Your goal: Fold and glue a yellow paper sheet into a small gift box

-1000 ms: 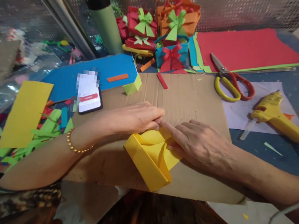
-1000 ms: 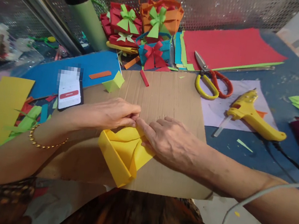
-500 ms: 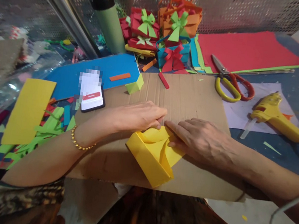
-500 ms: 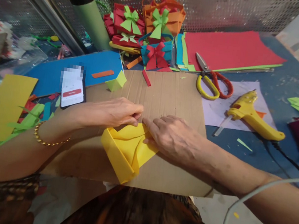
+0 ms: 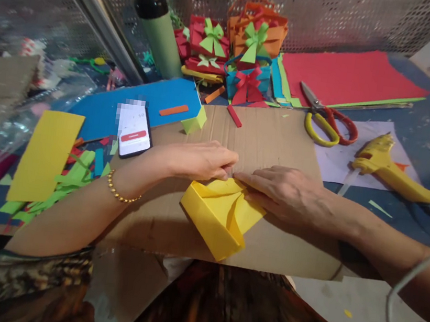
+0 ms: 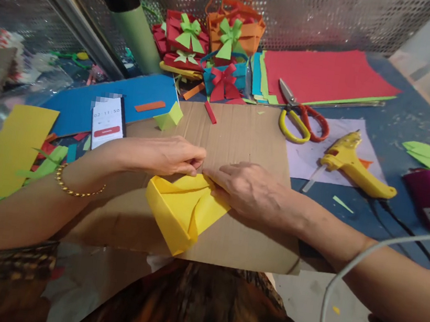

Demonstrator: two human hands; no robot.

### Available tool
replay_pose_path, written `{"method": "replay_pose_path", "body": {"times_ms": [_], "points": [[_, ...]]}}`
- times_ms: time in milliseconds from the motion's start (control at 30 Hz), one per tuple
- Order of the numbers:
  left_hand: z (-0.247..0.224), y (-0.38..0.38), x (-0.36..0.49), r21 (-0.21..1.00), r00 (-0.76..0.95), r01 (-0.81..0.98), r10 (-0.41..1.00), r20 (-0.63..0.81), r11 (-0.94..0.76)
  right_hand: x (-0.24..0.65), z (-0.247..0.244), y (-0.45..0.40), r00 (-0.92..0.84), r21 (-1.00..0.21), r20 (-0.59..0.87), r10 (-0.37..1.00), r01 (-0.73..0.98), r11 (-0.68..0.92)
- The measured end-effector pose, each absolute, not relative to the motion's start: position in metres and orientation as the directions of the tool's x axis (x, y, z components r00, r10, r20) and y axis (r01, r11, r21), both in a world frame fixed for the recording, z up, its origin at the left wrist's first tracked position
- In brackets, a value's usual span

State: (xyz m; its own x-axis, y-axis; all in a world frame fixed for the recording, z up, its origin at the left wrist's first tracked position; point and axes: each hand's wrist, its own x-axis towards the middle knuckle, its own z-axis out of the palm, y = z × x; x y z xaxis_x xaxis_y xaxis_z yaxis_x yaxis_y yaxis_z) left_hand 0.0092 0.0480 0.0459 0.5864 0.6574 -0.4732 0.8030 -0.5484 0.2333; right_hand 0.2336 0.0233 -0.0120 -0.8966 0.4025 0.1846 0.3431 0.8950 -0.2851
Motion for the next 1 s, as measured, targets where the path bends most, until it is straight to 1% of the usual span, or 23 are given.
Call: {"method": "replay_pose_path", "body": {"times_ms": [67,133,233,300,333,433,500,567,600,667,800,933,1000], "points": [[0.046,0.048,0.011,0.223,0.573,0.812,0.66,-0.486,-0.54,0.236,-0.012,0.026,-0.892,-0.333,0.194,0.408,0.331,0.883],[0.043,0.045,0.011,0.233,0.575,0.811,0.663,-0.478,-0.536,0.237,-0.013,0.026,-0.895,-0.327,0.19,0.403,0.33,0.886],[0.036,0.035,0.011,0.26,0.655,0.755,0.667,-0.355,-0.603,0.237,-0.012,0.023,-0.912,-0.275,0.157,0.38,0.329,0.903],[0.035,0.026,0.012,0.245,0.683,0.73,0.67,-0.291,-0.638,0.237,-0.01,0.021,-0.919,-0.247,0.133,0.372,0.333,0.91],[0.035,0.023,0.013,0.231,0.681,0.732,0.676,-0.281,-0.641,0.237,-0.009,0.021,-0.921,-0.234,0.127,0.369,0.334,0.913],[0.044,0.012,0.018,0.153,0.633,0.767,0.698,-0.335,-0.623,0.235,-0.006,0.022,-0.921,-0.221,0.115,0.373,0.343,0.913],[0.051,0.004,0.022,0.057,0.618,0.762,0.698,-0.364,-0.645,0.234,-0.005,0.023,-0.913,-0.265,0.11,0.393,0.355,0.897],[0.055,-0.008,0.026,-0.012,0.643,0.733,0.699,-0.313,-0.68,0.232,-0.005,0.025,-0.891,-0.321,0.11,0.44,0.387,0.864],[0.055,-0.015,0.028,-0.02,0.666,0.718,0.696,-0.267,-0.695,0.232,-0.005,0.025,-0.879,-0.34,0.107,0.464,0.406,0.848],[0.053,-0.028,0.032,0.0,0.679,0.72,0.704,-0.21,-0.694,0.231,-0.005,0.025,-0.857,-0.35,0.087,0.507,0.45,0.821],[0.049,-0.045,0.033,0.019,0.653,0.745,0.724,-0.22,-0.666,0.23,-0.003,0.024,-0.839,-0.365,0.03,0.543,0.497,0.788],[0.051,-0.044,0.024,0.043,0.784,0.61,0.594,-0.179,-0.792,0.23,-0.003,0.024,-0.841,-0.36,0.026,0.541,0.497,0.789],[0.053,-0.042,0.02,0.044,0.808,0.574,0.557,-0.192,-0.818,0.228,-0.005,0.025,-0.85,-0.352,0.042,0.525,0.479,0.804]]}}
